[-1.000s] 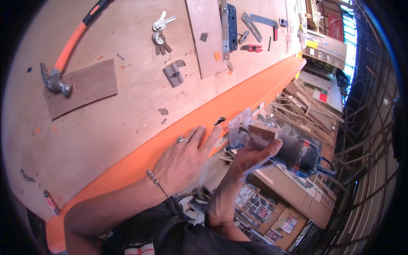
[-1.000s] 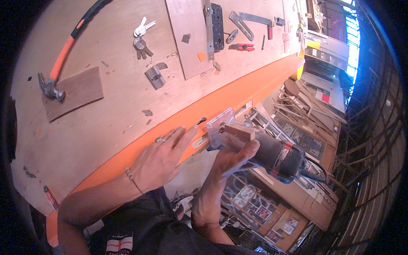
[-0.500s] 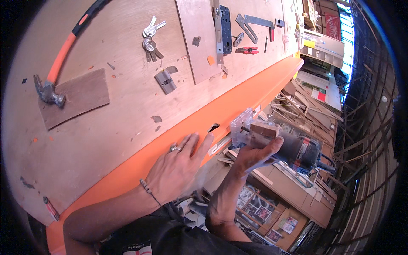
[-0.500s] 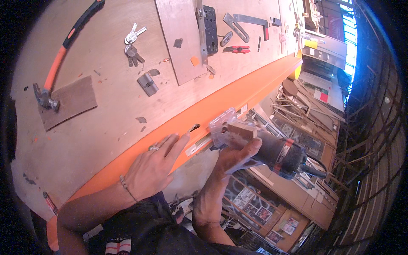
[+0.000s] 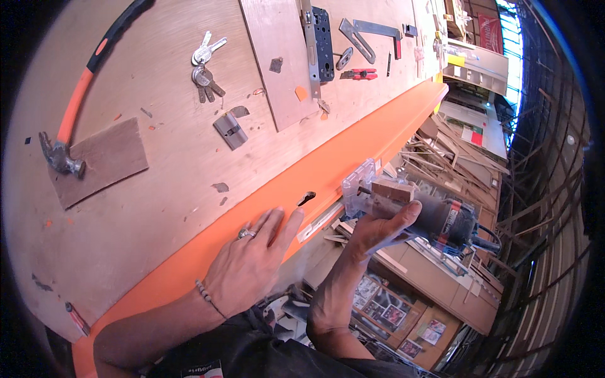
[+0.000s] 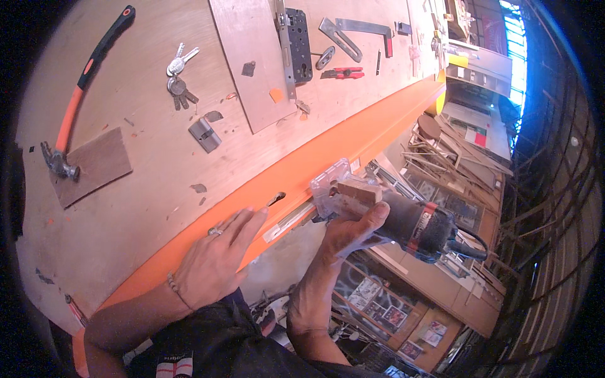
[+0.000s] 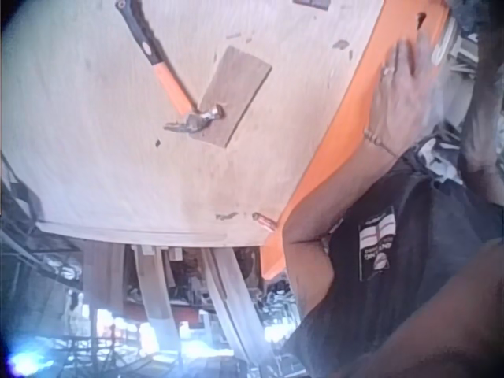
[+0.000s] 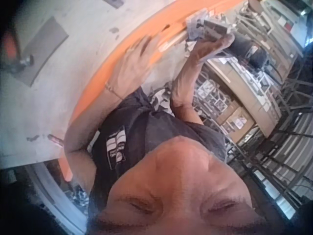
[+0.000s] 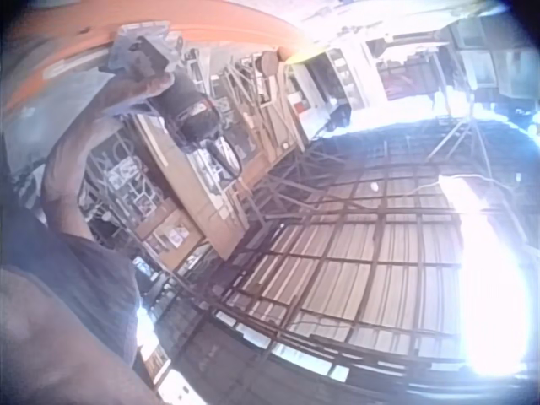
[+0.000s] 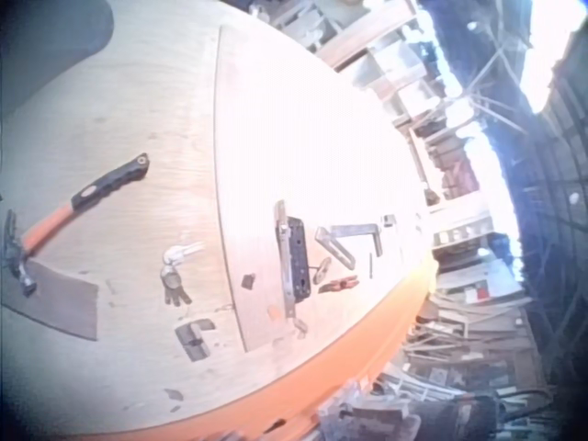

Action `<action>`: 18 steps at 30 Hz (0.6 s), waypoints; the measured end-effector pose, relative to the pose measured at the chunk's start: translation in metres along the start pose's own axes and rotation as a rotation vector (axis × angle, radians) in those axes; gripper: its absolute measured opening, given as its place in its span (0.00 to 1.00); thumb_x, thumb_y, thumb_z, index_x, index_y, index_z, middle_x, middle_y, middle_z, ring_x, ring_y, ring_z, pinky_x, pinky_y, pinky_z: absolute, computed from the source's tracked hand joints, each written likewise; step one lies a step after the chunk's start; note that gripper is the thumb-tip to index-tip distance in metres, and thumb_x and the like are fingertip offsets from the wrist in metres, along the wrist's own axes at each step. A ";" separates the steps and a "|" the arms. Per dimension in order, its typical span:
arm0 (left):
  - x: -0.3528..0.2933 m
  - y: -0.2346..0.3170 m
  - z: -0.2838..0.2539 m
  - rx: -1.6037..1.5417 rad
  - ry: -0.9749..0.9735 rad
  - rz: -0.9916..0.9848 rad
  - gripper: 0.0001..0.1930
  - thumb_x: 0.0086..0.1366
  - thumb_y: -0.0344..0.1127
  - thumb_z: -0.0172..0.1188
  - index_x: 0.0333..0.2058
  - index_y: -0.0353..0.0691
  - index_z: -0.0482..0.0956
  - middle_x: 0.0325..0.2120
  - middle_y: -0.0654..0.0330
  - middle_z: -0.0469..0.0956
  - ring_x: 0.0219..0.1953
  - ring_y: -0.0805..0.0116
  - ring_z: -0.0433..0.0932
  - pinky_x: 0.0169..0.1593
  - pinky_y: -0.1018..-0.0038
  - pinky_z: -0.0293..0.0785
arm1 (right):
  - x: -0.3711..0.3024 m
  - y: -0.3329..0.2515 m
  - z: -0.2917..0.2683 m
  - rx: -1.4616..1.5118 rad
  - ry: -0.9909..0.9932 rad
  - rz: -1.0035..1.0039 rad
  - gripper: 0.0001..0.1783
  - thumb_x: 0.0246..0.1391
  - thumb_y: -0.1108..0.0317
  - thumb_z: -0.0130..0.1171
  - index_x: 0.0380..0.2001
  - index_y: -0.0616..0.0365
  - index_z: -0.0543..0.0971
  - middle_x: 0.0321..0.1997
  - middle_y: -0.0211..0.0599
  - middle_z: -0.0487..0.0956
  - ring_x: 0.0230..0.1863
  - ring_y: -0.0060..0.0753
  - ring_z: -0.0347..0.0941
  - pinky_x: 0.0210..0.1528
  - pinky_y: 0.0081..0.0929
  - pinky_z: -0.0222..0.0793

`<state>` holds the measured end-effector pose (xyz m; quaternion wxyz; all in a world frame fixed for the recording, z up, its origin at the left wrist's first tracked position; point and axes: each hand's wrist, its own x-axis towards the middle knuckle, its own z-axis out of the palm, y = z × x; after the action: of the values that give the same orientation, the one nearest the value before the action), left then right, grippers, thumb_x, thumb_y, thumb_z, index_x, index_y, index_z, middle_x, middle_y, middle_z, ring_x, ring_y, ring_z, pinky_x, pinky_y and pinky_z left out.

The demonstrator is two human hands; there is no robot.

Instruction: The person fits a lock mechanism into a wooden door edge by marking the area with a pencil and level, then using a router to carve a slot.

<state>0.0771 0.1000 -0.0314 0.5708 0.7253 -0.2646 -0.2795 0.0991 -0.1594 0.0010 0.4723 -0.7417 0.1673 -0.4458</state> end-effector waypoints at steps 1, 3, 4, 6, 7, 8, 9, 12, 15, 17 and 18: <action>0.001 0.000 0.000 -0.004 -0.011 -0.006 0.42 0.63 0.24 0.59 0.76 0.34 0.57 0.67 0.31 0.68 0.68 0.36 0.73 0.56 0.55 0.84 | 0.001 0.001 0.000 -0.011 -0.002 -0.004 0.44 0.64 0.48 0.72 0.74 0.45 0.61 0.69 0.37 0.72 0.66 0.40 0.75 0.69 0.49 0.77; 0.000 -0.002 0.002 0.009 0.001 0.004 0.42 0.63 0.24 0.60 0.76 0.34 0.57 0.67 0.31 0.68 0.69 0.36 0.73 0.57 0.55 0.84 | 0.003 0.000 0.001 -0.033 -0.006 -0.013 0.44 0.64 0.49 0.72 0.74 0.46 0.61 0.69 0.37 0.72 0.65 0.40 0.75 0.68 0.49 0.78; 0.000 -0.003 0.003 0.015 0.007 0.008 0.43 0.62 0.24 0.60 0.76 0.34 0.57 0.67 0.31 0.68 0.69 0.36 0.72 0.57 0.56 0.84 | 0.004 0.001 0.002 -0.024 -0.010 -0.003 0.44 0.64 0.49 0.72 0.74 0.46 0.62 0.68 0.38 0.72 0.65 0.40 0.75 0.67 0.48 0.78; 0.001 -0.002 0.002 0.014 0.008 0.008 0.43 0.62 0.24 0.61 0.76 0.34 0.57 0.67 0.31 0.68 0.69 0.36 0.73 0.57 0.56 0.84 | 0.006 0.001 0.003 -0.005 -0.018 0.016 0.43 0.64 0.49 0.72 0.74 0.47 0.62 0.68 0.38 0.72 0.64 0.40 0.76 0.66 0.47 0.80; 0.001 -0.002 0.001 0.013 0.009 0.007 0.43 0.62 0.24 0.61 0.76 0.34 0.58 0.67 0.32 0.69 0.69 0.36 0.73 0.57 0.56 0.84 | 0.007 0.001 0.003 -0.003 -0.008 0.020 0.43 0.64 0.49 0.72 0.74 0.48 0.62 0.68 0.39 0.73 0.63 0.40 0.76 0.65 0.47 0.80; 0.001 -0.001 0.001 0.012 0.007 0.007 0.43 0.62 0.24 0.61 0.76 0.34 0.58 0.67 0.32 0.69 0.69 0.36 0.73 0.57 0.56 0.84 | 0.009 0.002 0.004 -0.001 0.002 0.024 0.43 0.64 0.50 0.71 0.73 0.49 0.62 0.67 0.39 0.73 0.63 0.40 0.76 0.64 0.46 0.81; 0.001 -0.001 0.001 0.011 0.006 0.006 0.43 0.62 0.25 0.61 0.76 0.34 0.58 0.67 0.32 0.69 0.68 0.36 0.73 0.58 0.56 0.84 | 0.010 0.002 0.005 0.001 0.012 0.027 0.43 0.64 0.50 0.71 0.73 0.49 0.62 0.67 0.40 0.73 0.62 0.40 0.77 0.64 0.46 0.81; 0.003 0.000 -0.001 -0.005 -0.003 0.001 0.43 0.61 0.25 0.62 0.76 0.34 0.58 0.67 0.31 0.69 0.68 0.35 0.73 0.59 0.56 0.83 | 0.014 0.004 0.009 -0.008 0.024 0.001 0.41 0.64 0.51 0.71 0.72 0.50 0.63 0.65 0.40 0.74 0.61 0.39 0.78 0.63 0.44 0.82; 0.004 0.001 -0.002 -0.016 -0.012 -0.006 0.42 0.61 0.24 0.62 0.75 0.33 0.59 0.67 0.31 0.68 0.68 0.34 0.73 0.59 0.56 0.83 | 0.019 0.007 0.005 -0.032 0.048 0.001 0.40 0.63 0.51 0.71 0.71 0.51 0.64 0.64 0.40 0.75 0.60 0.38 0.78 0.63 0.44 0.82; 0.004 0.001 -0.002 -0.012 -0.009 -0.003 0.42 0.61 0.24 0.62 0.75 0.33 0.59 0.67 0.32 0.68 0.68 0.34 0.73 0.59 0.56 0.83 | 0.021 0.008 0.006 -0.023 0.047 0.003 0.39 0.63 0.51 0.71 0.70 0.51 0.65 0.63 0.40 0.75 0.59 0.38 0.78 0.63 0.43 0.82; 0.004 0.000 -0.002 -0.007 -0.005 0.002 0.42 0.61 0.24 0.62 0.75 0.33 0.59 0.67 0.32 0.68 0.68 0.35 0.73 0.58 0.56 0.84 | 0.023 0.009 0.007 -0.019 0.047 0.004 0.39 0.63 0.51 0.71 0.70 0.51 0.65 0.63 0.39 0.76 0.59 0.38 0.78 0.62 0.43 0.82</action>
<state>0.0810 0.0982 -0.0314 0.5729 0.7224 -0.2657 -0.2816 0.1183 -0.1755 0.0037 0.4619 -0.7353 0.1842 -0.4605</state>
